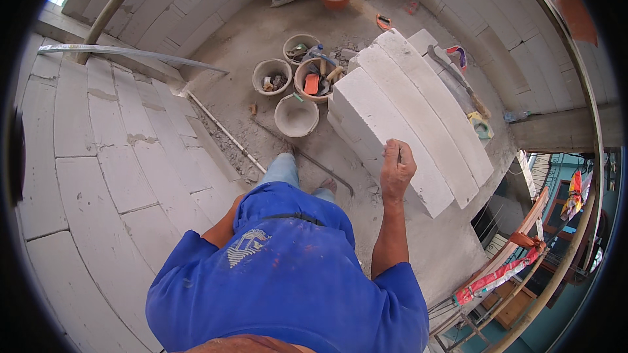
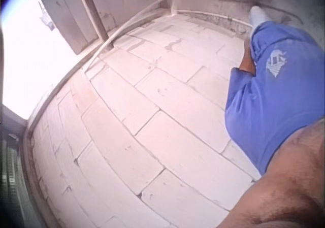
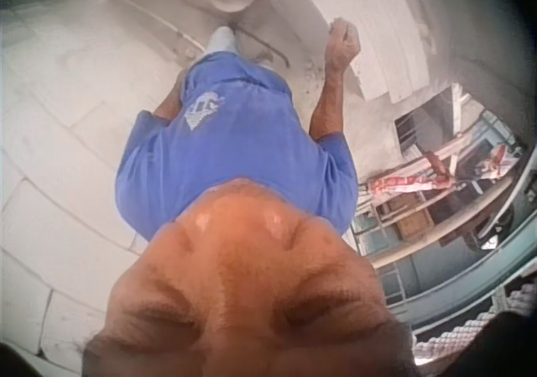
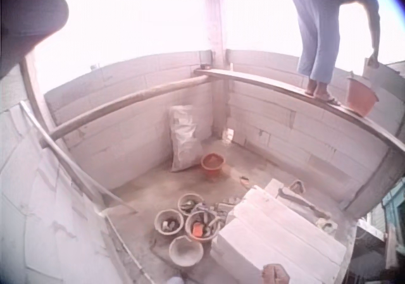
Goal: The person picks up white rectangular blocks, measures them with a tape measure, and stacks them on a pile. The person also moves a red plastic container and handles a pencil during the process.
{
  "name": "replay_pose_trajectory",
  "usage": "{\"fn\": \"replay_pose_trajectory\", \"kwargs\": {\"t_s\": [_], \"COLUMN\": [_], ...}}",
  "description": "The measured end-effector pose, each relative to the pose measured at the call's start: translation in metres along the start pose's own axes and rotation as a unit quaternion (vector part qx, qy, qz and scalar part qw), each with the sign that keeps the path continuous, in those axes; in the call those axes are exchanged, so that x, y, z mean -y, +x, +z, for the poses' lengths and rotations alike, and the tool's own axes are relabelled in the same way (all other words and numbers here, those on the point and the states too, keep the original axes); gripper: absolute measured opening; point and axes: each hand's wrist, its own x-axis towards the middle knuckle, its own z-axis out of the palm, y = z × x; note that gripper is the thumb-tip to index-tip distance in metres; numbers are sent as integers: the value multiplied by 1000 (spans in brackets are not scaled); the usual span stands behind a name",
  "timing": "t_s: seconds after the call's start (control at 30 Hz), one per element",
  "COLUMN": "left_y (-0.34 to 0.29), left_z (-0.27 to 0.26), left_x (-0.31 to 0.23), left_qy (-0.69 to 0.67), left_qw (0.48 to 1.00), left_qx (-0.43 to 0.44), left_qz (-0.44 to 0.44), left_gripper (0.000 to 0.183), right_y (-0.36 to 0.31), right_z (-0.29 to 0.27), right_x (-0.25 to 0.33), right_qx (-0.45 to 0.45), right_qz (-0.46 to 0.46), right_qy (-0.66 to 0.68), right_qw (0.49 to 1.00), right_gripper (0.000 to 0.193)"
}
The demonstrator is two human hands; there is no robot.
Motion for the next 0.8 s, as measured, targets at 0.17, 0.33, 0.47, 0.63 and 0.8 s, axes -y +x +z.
{"fn": "replay_pose_trajectory", "kwargs": {"t_s": [0.17,0.33,0.47,0.63,0.8], "left_y": [23,51,94,158,175], "left_z": [-21,-37,-78,-165,-300], "left_x": [13,40,68,86,69], "left_qy": [-96,-150,-197,-176,-430], "left_qw": [993,985,977,979,880], "left_qx": [-59,-71,-36,-91,-45], "left_qz": [-29,-51,-76,-53,-197], "left_gripper": [41,41,41,39,55], "right_y": [50,106,146,151,146], "right_z": [92,154,170,208,198], "right_x": [14,-3,-62,-71,-80], "right_qx": [24,15,-55,-69,-69], "right_qz": [-173,-209,-95,16,37], "right_qy": [-58,-234,-393,-601,-643], "right_qw": [983,949,913,796,762], "right_gripper": [13,29,57,62,59]}}
